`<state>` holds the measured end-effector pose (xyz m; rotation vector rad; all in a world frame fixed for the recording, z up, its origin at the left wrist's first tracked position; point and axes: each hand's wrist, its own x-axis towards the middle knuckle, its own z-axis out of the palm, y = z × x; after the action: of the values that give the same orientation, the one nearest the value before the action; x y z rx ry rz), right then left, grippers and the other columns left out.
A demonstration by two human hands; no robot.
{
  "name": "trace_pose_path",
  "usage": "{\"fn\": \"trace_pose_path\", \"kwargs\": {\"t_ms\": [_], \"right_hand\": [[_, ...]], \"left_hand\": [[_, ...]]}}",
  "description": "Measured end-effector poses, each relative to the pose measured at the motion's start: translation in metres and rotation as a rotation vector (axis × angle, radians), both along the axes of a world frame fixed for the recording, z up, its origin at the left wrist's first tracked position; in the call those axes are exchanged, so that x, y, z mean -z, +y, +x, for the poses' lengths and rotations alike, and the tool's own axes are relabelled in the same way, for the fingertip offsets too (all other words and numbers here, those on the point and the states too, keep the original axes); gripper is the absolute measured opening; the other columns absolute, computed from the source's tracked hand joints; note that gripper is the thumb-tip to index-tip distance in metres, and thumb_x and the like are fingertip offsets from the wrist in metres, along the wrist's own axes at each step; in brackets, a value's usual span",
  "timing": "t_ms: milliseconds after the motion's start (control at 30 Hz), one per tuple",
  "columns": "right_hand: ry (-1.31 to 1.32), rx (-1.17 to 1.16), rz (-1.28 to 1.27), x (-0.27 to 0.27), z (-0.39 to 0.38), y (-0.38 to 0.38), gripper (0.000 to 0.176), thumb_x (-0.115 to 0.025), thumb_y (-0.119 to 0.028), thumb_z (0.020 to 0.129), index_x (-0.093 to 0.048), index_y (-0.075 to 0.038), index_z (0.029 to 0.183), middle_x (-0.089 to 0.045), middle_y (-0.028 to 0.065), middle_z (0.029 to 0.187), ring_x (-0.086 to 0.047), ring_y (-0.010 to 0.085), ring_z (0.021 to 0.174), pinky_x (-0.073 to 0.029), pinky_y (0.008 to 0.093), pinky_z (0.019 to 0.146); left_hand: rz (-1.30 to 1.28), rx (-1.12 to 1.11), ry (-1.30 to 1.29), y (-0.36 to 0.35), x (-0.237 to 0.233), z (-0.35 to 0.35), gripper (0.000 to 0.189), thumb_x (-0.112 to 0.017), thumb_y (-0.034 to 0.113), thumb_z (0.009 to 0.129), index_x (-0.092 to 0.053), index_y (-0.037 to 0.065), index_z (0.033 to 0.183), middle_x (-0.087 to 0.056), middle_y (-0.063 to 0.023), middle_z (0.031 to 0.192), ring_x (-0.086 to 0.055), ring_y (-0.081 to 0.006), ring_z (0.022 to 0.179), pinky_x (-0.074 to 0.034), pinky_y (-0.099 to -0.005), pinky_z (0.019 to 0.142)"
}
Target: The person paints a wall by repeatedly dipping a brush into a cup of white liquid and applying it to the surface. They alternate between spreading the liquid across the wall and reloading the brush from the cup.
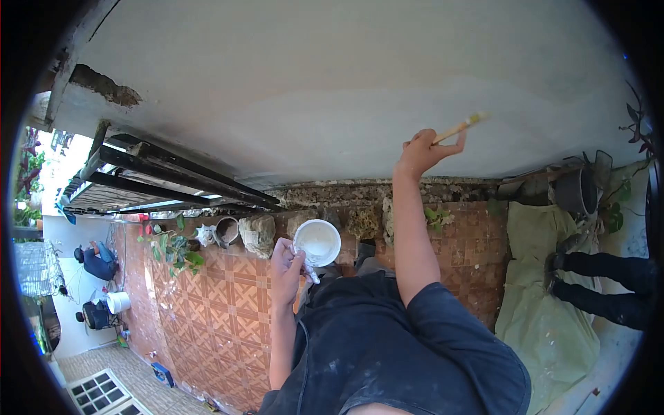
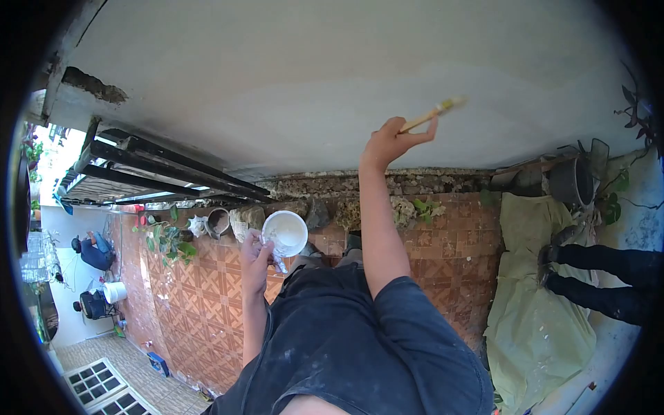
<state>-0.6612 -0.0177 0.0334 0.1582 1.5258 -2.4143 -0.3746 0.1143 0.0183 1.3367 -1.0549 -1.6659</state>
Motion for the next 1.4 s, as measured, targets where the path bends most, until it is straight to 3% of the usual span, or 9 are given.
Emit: {"fn": "trace_pose_path", "kwargs": {"t_ms": [133, 233, 400, 500, 600, 800, 867, 933, 1400], "right_hand": [[0.18, -1.36, 0.139, 0.006, -0.004, 0.005, 0.052, -0.045, -0.006, 0.092, -0.035, -0.021, 0.141, -0.042, -0.003, 0.066, -0.036, 0.0061, 0.053, -0.037, 0.0233, 0.044], [0.199, -1.29, 0.159, 0.003, -0.001, 0.006, 0.059, -0.044, -0.005, 0.09, -0.027, -0.022, 0.145, -0.042, -0.0021, 0.067, -0.036, 0.0067, 0.054, -0.037, 0.0229, 0.045], [-0.062, 0.017, 0.022, -0.001, -0.013, -0.004, 0.061, -0.044, -0.005, 0.088, -0.028, -0.02, 0.145, -0.04, -0.0026, 0.068, -0.032, 0.008, 0.054, -0.035, 0.0243, 0.045], [0.142, -1.169, 0.241, 0.001, -0.015, 0.006, 0.06, -0.041, -0.004, 0.09, -0.027, -0.021, 0.145, -0.039, -0.0023, 0.068, -0.032, 0.0079, 0.054, -0.034, 0.0249, 0.046], [0.175, -1.317, 0.164, 0.005, -0.021, 0.016, 0.06, -0.04, -0.003, 0.09, -0.027, -0.022, 0.145, -0.039, -0.0017, 0.068, -0.032, 0.0076, 0.055, -0.034, 0.0238, 0.046], [0.026, -0.192, 0.139, 0.009, -0.008, 0.005, 0.053, -0.044, -0.006, 0.09, -0.041, -0.018, 0.142, -0.042, -0.0025, 0.066, -0.034, 0.0064, 0.051, -0.037, 0.0227, 0.044], [0.312, -1.494, 0.254, 0.007, -0.018, 0.018, 0.051, -0.044, -0.005, 0.09, -0.048, -0.018, 0.139, -0.05, 0.0008, 0.072, -0.039, 0.0069, 0.046, -0.041, 0.0245, 0.041], [0.457, -1.895, 0.267, 0.012, -0.004, 0.027, 0.049, -0.045, -0.007, 0.092, -0.05, -0.021, 0.139, -0.052, 0.0013, 0.069, -0.043, 0.0069, 0.047, -0.043, 0.0244, 0.043], [0.52, -1.244, 0.556, 0.029, -0.027, 0.133, 0.02, -0.064, -0.017, 0.094, -0.07, 0.001, 0.099, -0.064, 0.0028, 0.068, -0.057, 0.0065, 0.057, -0.046, 0.0232, 0.052]], "left_hand": [[0.023, 0.03, 0.002, 0.0, -0.001, -0.004, 0.012, -0.052, 0.004, 0.096, -0.041, 0.006, 0.101, -0.058, -0.0041, 0.07, -0.056, -0.0083, 0.052, -0.046, -0.0212, 0.043], [0.008, 0.067, -0.009, -0.003, 0.0, -0.003, 0.012, -0.052, 0.004, 0.097, -0.041, 0.006, 0.102, -0.059, -0.0048, 0.071, -0.056, -0.0083, 0.053, -0.045, -0.0212, 0.043], [0.012, -0.029, -0.003, 0.004, -0.001, 0.0, 0.012, -0.052, 0.004, 0.097, -0.041, 0.007, 0.102, -0.059, -0.0053, 0.071, -0.056, -0.0086, 0.052, -0.045, -0.0209, 0.043], [0.036, -0.05, 0.008, 0.003, 0.005, -0.001, 0.013, -0.052, 0.004, 0.096, -0.04, 0.007, 0.101, -0.06, -0.0055, 0.072, -0.056, -0.0089, 0.052, -0.045, -0.0206, 0.043], [0.034, -0.01, -0.015, -0.001, 0.004, -0.004, 0.014, -0.052, 0.003, 0.096, -0.04, 0.007, 0.101, -0.06, -0.0056, 0.072, -0.055, -0.0092, 0.051, -0.044, -0.0206, 0.042], [0.009, 0.029, 0.009, -0.004, 0.005, -0.01, 0.013, -0.052, 0.003, 0.096, -0.041, 0.006, 0.101, -0.059, -0.0052, 0.071, -0.056, -0.0089, 0.051, -0.044, -0.0205, 0.041], [0.013, 0.04, 0.006, -0.007, 0.005, -0.015, 0.012, -0.052, 0.003, 0.096, -0.041, 0.006, 0.101, -0.059, -0.0052, 0.071, -0.055, -0.0088, 0.051, -0.044, -0.0205, 0.041], [0.013, 0.058, -0.003, -0.008, 0.005, -0.017, 0.012, -0.052, 0.003, 0.096, -0.041, 0.006, 0.1, -0.059, -0.0051, 0.071, -0.055, -0.0087, 0.05, -0.044, -0.0204, 0.041], [-0.032, 0.05, -0.042, -0.019, 0.017, 0.012, 0.013, -0.054, 0.006, 0.096, -0.041, 0.007, 0.097, -0.058, -0.0051, 0.067, -0.056, -0.0105, 0.049, -0.045, -0.0215, 0.042]]}}
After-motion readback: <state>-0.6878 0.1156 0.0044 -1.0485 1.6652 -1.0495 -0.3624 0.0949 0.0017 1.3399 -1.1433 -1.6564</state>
